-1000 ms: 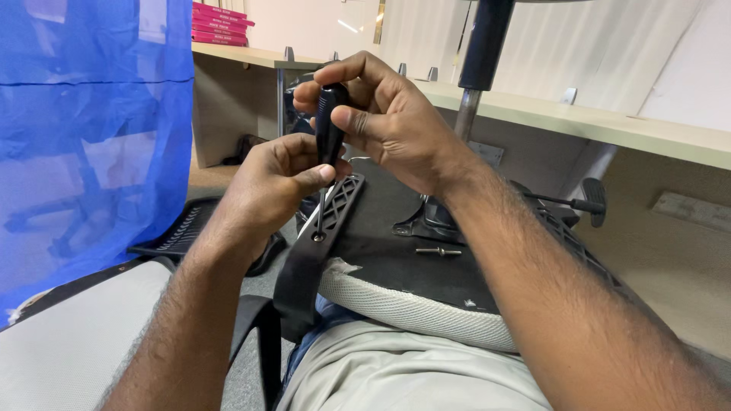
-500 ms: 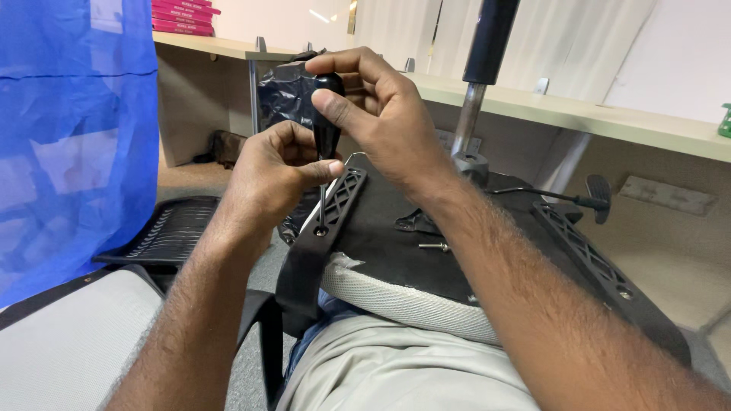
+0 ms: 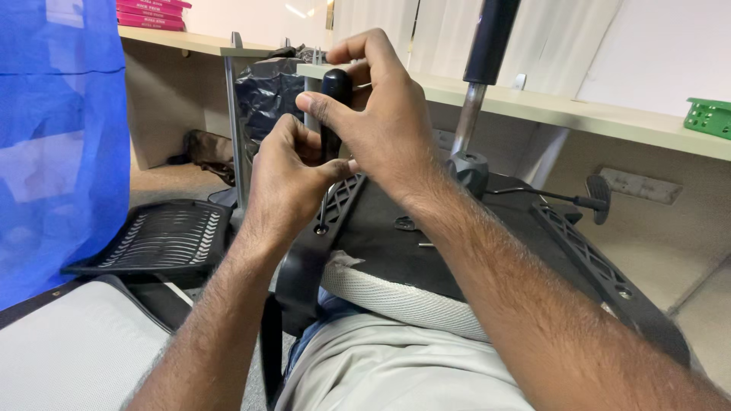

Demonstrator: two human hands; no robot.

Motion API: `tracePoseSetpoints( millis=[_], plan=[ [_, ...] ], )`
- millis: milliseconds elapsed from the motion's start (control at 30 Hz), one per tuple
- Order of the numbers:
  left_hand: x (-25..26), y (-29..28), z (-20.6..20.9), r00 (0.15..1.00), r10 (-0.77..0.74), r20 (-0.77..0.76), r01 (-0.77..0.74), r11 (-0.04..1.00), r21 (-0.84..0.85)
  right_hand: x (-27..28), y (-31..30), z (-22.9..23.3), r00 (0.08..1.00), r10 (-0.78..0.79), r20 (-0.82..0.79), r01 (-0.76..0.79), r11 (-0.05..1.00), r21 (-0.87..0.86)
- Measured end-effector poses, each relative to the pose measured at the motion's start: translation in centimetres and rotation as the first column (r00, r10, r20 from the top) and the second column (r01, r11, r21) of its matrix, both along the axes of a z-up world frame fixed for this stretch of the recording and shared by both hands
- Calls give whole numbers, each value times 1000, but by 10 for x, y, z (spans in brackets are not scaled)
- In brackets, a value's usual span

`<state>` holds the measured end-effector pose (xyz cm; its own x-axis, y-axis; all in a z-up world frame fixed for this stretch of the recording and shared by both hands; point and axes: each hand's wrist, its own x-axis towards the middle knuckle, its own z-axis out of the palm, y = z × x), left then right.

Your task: The person uses a manual screwdriver to tighten a screw into a black plastic chair armrest. The hands hold the armrest steady while turning the screwdriver clockwise to secure the fastener.

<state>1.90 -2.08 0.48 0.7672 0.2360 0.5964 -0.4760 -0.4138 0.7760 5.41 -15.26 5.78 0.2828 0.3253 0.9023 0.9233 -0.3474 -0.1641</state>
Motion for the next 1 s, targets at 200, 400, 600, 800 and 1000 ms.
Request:
tracePoseSetpoints(
  millis=[200, 400, 600, 800, 1000],
  plan=[
    [3, -1, -3, 998, -8, 59, 8, 1000, 4, -2, 1, 0, 999, -50, 19, 50, 999, 19],
    [2, -5, -7, 996, 36, 76, -37, 999, 16, -5, 3, 4, 989, -140, -52, 142, 989, 30],
    [4, 5, -6, 993, -102, 60, 103, 994, -30, 1, -3, 2, 996, -68, 60, 67, 998, 16],
    [-1, 24, -6, 925, -380, 23, 373, 893, -250, 6, -10, 7, 1000, 18, 18, -18, 1000, -14],
    [-11, 32, -5, 928, -370, 48, 367, 883, -293, 6, -11, 10, 988, 156, 10, -155, 986, -59]
  ],
)
